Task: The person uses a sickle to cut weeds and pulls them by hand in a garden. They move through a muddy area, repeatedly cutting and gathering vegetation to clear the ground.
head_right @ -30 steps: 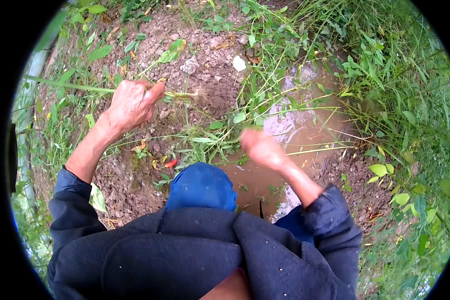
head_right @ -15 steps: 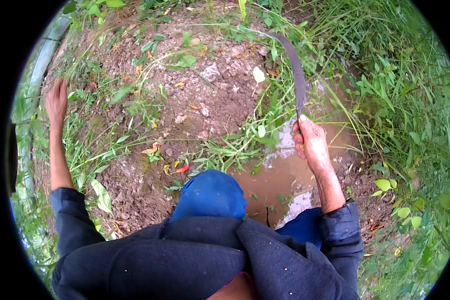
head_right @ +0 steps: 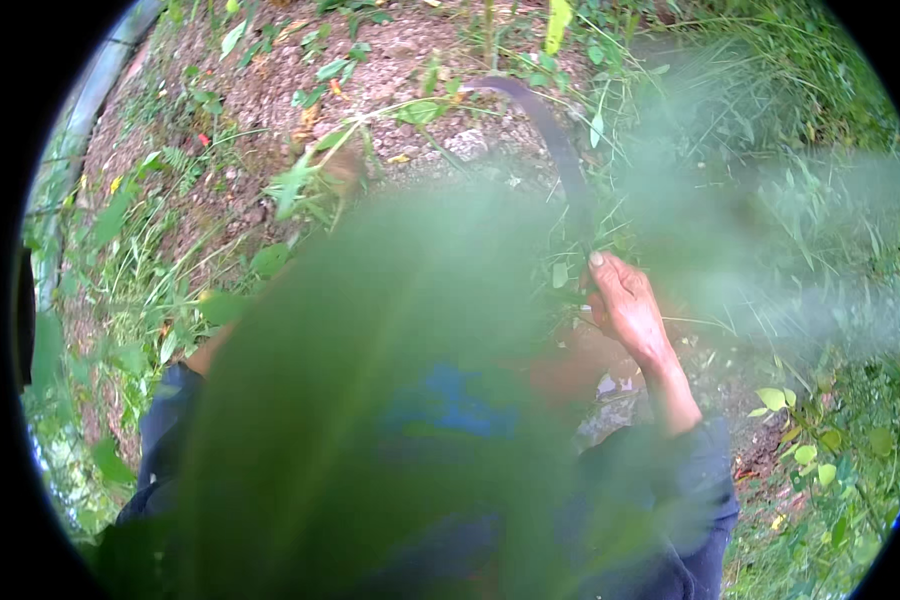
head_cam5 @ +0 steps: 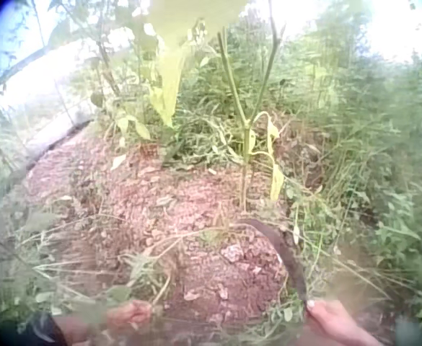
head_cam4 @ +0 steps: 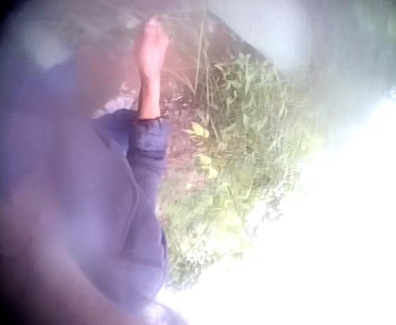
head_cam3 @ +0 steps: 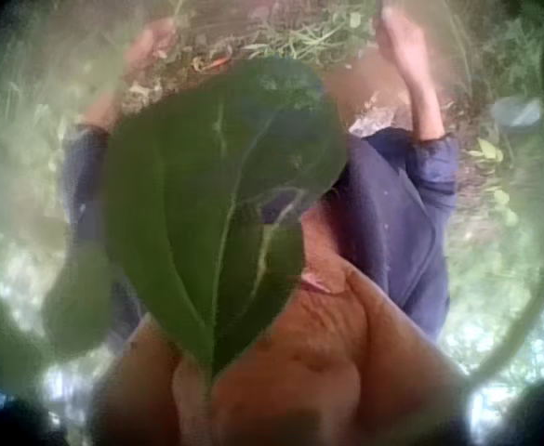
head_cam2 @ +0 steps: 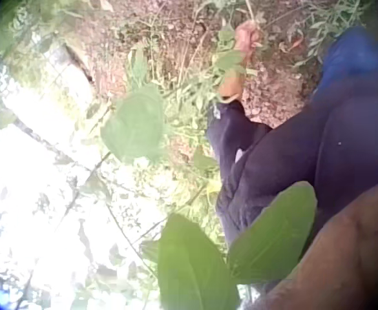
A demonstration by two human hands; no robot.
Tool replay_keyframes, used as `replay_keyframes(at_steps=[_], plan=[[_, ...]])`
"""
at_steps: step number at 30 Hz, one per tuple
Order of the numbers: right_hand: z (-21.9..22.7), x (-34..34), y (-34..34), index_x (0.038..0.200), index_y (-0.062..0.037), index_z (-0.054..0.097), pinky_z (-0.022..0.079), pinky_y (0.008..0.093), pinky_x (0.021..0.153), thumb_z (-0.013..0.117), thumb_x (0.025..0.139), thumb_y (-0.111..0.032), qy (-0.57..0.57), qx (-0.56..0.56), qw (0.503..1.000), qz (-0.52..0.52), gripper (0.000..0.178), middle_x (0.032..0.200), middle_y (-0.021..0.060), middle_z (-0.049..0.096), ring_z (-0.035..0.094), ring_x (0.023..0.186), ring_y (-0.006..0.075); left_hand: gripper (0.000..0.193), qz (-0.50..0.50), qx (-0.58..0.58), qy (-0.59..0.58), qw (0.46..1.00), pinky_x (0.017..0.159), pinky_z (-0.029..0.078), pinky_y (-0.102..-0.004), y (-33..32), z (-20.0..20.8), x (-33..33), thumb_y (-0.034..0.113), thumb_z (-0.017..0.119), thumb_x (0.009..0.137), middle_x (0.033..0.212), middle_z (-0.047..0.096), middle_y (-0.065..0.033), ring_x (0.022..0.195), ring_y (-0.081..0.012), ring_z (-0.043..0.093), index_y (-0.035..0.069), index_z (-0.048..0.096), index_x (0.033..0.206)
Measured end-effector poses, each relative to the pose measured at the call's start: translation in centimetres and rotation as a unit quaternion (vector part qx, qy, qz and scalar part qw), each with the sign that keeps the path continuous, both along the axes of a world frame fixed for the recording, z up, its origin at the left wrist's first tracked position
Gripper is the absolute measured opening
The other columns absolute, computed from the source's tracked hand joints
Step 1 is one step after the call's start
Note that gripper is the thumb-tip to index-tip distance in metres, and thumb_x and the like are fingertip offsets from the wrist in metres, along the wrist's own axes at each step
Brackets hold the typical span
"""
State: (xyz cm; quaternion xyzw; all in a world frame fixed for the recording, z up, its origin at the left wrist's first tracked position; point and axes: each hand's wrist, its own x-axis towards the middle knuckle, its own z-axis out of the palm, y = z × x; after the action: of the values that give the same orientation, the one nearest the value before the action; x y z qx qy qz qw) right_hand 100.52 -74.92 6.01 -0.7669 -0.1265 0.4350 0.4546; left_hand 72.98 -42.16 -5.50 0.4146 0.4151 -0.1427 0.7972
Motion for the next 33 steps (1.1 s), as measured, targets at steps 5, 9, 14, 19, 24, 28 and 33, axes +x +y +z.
replay_keyframes(at_steps=[5,9,14,19,24,28,33], plan=[[2.2,-0.5,1.4,0.058,-0.0072,0.044,0.029,0.0278,0.039,0.048,0.08,-0.031,-0.208,0.128,0.915,0.322,0.033,0.045,0.0021,0.035,0.034,0.038,0.0134,0.01,-0.303,-0.154,0.059,0.939,0.03,0.023,-0.0171,-3.6,3.6,2.7,0.012,0.043,0.081,0.056,0.04,0.0016,0.036,-0.0024,0.028,0.003,0.046,0.076],[7.0,-3.5,10.0,0.056,-0.0095,0.046,0.033,0.0347,0.038,0.047,0.078,-0.035,-0.413,0.222,0.744,0.475,0.034,0.045,0.0049,0.044,0.045,0.039,0.0209,0.018,-0.485,-0.201,-0.021,0.851,0.032,0.024,-0.0181,-7.1,0.4,3.7,0.018,0.042,0.082,0.056,0.042,0.0008,0.04,-0.0047,0.032,0.002,0.049,0.081],[5.5,-2.5,16.9,0.07,-0.0117,0.057,0.038,0.0378,0.045,0.047,0.076,-0.044,-0.355,0.155,0.794,0.468,0.035,0.049,0.0108,0.048,0.051,0.05,0.0283,0.018,-0.494,-0.113,-0.086,0.858,0.039,0.028,-0.0199,-12.5,-0.6,4.8,0.017,0.046,0.078,0.051,0.046,0.0007,0.044,-0.0053,0.04,0.003,0.057,0.077],[1.2,-4.2,16.7,0.076,-0.0072,0.052,0.039,0.0364,0.053,0.046,0.077,-0.042,-0.208,0.206,0.888,0.355,0.035,0.058,0.0114,0.049,0.049,0.054,0.0247,0.026,-0.49,0.145,-0.125,0.85,0.05,0.037,-0.0308,-14.5,-0.1,4.5,0.025,0.052,0.072,0.064,0.057,-0.0071,0.053,-0.0132,0.049,0.001,0.058,0.08],[-5.1,-0.8,17.8,0.086,-0.0072,0.056,0.042,0.0425,0.067,0.038,0.078,-0.043,-0.269,-0.036,0.918,0.29,0.04,0.079,0.0199,0.056,0.054,0.077,0.0342,0.031,-0.404,0.307,-0.243,0.827,0.055,0.038,-0.0335,-17.0,-1.8,3.4,0.032,0.052,0.07,0.063,0.057,-0.0119,0.054,-0.0201,0.051,0.002,0.057,0.077],[-8.7,-0.4,16.0,0.088,-0.0031,0.056,0.04,0.0429,0.074,0.036,0.079,-0.044,-0.258,-0.119,0.922,0.264,0.046,0.086,0.0243,0.054,0.052,0.085,0.036,0.017,-0.447,0.61,-0.243,0.608,0.063,0.039,-0.0363,-13.1,5.5,6.3,0.024,0.051,0.072,0.065,0.053,-0.0083,0.067,-0.0228,0.047,0.01,0.06,0.069],[-8.2,-1.9,14.8,0.093,-0.0061,0.052,0.04,0.0441,0.078,0.034,0.082,-0.034,-0.272,-0.082,0.914,0.288,0.035,0.086,0.0216,0.055,0.051,0.087,0.0358,0.05,-0.288,0.828,-0.334,0.346,0.07,0.038,-0.0391,-4.8,10.9,16.9,0.008,0.051,0.061,0.101,0.049,-0.0053,0.075,-0.0221,0.049,0.016,0.047,0.11]])
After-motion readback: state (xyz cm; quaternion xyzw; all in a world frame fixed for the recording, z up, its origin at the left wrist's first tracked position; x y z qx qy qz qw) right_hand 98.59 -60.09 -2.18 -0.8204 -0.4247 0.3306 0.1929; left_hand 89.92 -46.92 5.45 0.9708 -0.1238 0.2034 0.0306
